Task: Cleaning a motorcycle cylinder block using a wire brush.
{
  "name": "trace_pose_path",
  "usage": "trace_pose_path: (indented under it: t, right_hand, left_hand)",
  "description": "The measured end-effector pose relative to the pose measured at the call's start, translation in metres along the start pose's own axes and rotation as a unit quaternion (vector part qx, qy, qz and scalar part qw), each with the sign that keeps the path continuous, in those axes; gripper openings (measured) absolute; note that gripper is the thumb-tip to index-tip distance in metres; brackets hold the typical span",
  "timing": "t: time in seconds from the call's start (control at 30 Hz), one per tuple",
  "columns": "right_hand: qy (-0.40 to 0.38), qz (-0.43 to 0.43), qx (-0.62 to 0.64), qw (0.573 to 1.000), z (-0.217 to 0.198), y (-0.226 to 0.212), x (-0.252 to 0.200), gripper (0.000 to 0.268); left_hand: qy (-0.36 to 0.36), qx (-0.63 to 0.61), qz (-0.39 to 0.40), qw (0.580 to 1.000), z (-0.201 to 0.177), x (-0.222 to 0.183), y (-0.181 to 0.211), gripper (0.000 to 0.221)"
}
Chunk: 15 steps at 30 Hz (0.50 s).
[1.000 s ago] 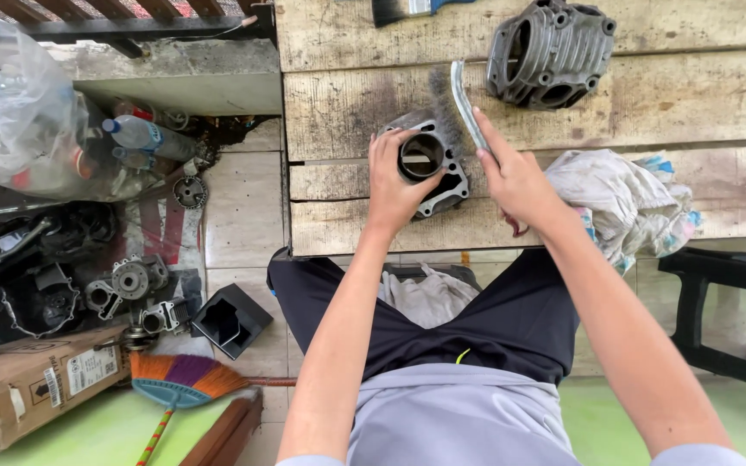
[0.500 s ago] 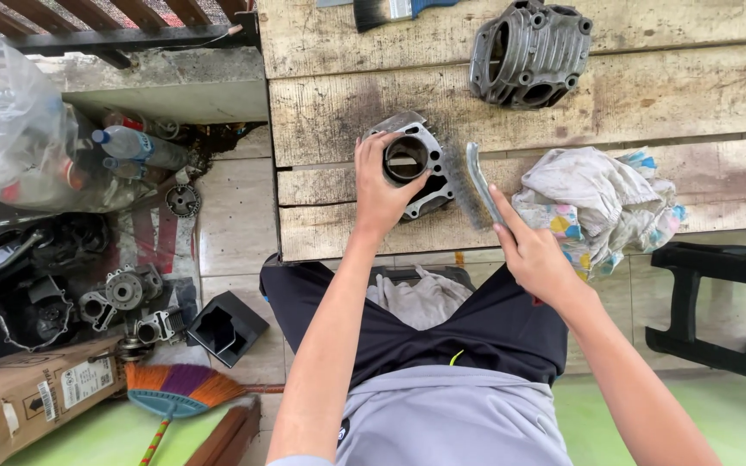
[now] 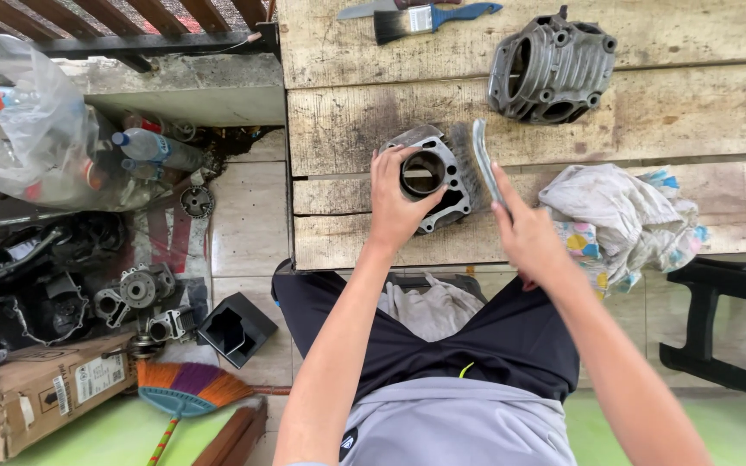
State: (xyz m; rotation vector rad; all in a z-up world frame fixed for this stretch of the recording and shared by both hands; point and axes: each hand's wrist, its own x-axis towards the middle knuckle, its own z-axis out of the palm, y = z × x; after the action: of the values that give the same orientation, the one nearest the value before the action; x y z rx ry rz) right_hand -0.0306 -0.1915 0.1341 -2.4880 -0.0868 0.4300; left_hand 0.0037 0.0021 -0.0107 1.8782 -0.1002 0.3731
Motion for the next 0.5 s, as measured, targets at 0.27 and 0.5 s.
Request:
trace_pose_path:
  t: [0.27,0.5]
  right_hand:
    - [-0.025,-0.093,-0.134,0.986,-0.003,0.018,0.072,0.054]
    - [-0.043,-0.103,-0.179,0.978,-0.013,0.002,0.075,0.052]
  left_hand:
    - [0.021,0.019,0.023,0.999,0.001,-0.001,-0.013,0.072]
    - [0.01,0.02,0.014,1.0,0.004,0.001,-0.01,0.073]
